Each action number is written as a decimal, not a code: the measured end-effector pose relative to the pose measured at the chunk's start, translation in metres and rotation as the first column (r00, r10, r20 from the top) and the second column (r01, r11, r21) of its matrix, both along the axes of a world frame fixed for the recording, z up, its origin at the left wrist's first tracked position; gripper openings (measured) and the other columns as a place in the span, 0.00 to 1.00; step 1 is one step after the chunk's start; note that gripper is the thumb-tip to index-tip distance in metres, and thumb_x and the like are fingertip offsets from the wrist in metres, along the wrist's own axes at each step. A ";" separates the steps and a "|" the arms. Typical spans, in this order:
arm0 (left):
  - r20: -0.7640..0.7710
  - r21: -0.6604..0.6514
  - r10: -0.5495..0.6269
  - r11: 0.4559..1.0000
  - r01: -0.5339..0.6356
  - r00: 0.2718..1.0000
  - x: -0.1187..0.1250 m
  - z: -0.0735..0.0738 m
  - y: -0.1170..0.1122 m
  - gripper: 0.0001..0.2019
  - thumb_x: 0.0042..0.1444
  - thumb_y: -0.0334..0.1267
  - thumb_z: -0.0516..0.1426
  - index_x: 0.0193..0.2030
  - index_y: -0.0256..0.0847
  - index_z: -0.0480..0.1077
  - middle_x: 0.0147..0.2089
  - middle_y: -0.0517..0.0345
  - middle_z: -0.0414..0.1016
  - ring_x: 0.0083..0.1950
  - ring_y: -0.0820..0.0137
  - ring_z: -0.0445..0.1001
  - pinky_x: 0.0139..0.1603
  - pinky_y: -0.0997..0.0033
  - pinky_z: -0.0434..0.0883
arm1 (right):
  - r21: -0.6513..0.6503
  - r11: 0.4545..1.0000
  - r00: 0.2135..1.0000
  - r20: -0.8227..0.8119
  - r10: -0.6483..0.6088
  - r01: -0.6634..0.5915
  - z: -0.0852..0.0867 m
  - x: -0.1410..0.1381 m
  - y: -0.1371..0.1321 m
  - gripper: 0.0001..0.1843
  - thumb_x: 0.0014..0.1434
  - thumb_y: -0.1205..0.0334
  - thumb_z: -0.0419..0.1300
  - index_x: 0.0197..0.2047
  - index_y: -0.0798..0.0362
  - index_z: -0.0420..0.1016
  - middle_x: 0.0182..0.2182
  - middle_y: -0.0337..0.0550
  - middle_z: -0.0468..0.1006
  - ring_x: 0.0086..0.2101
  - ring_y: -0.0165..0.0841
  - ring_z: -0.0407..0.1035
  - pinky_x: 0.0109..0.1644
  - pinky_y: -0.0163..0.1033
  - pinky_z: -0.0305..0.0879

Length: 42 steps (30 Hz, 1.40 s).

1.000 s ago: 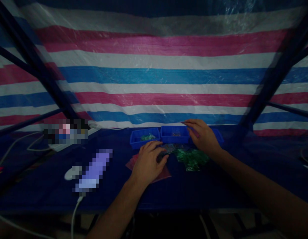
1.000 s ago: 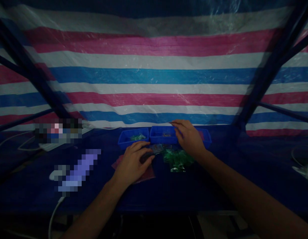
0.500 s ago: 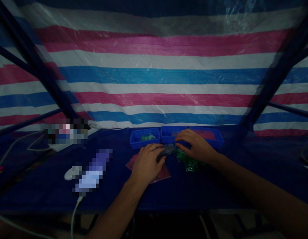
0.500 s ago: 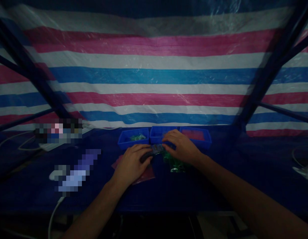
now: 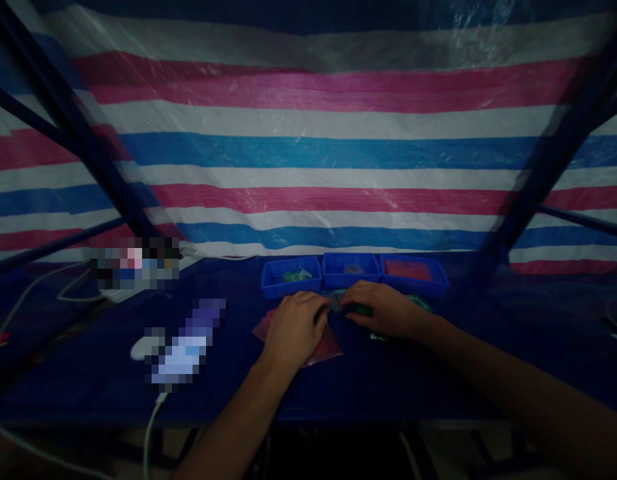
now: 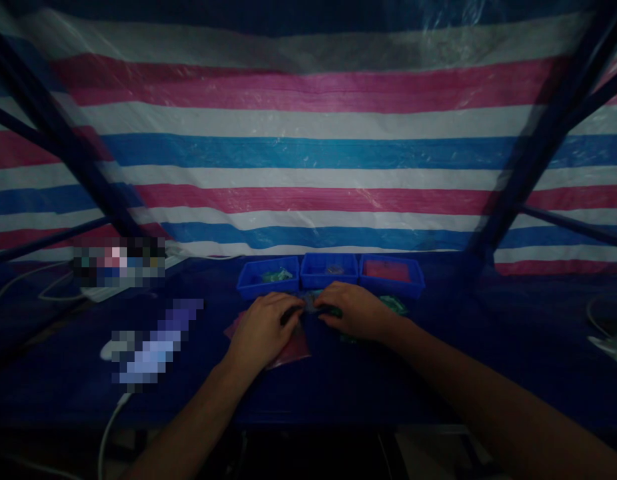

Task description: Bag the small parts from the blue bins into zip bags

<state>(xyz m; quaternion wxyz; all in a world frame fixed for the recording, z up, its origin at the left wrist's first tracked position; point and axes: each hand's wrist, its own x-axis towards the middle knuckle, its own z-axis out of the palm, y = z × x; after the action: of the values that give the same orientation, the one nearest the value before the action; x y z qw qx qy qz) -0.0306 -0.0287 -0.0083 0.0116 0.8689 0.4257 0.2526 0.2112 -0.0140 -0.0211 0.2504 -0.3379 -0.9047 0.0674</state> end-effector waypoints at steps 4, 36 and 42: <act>-0.008 -0.010 0.002 1.000 -0.002 1.000 0.001 0.001 -0.001 0.10 0.65 0.32 0.58 0.49 0.47 0.79 0.49 0.57 0.83 0.53 0.60 0.78 0.56 0.56 0.71 | 0.023 1.000 1.000 0.016 0.002 -0.002 0.001 -0.002 0.000 0.11 0.65 0.64 0.66 0.51 0.50 0.79 0.46 0.46 0.83 0.50 0.40 0.75 0.57 0.47 0.71; 0.031 -0.005 0.015 1.000 -0.015 0.999 0.005 0.001 -0.012 0.10 0.66 0.35 0.58 0.53 0.46 0.76 0.53 0.55 0.80 0.56 0.59 0.77 0.59 0.54 0.72 | 0.026 0.996 0.989 -0.125 -0.081 0.084 0.000 -0.008 -0.005 0.07 0.65 0.69 0.62 0.45 0.50 0.77 0.40 0.44 0.81 0.41 0.37 0.76 0.47 0.42 0.70; 0.085 0.036 0.001 0.999 -0.005 0.996 0.002 0.002 -0.028 0.12 0.69 0.38 0.56 0.56 0.46 0.74 0.57 0.54 0.79 0.59 0.59 0.75 0.62 0.51 0.71 | 0.034 0.996 0.988 -0.137 -0.075 0.080 -0.001 -0.007 -0.005 0.07 0.68 0.67 0.60 0.47 0.49 0.77 0.42 0.44 0.81 0.43 0.37 0.76 0.49 0.42 0.71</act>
<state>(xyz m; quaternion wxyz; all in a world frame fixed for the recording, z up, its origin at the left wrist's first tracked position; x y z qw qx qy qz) -0.0286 -0.0568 -0.0067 0.0135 0.8567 0.4214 0.2971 0.2041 -0.0195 -0.0216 0.3206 -0.3623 -0.8729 0.0625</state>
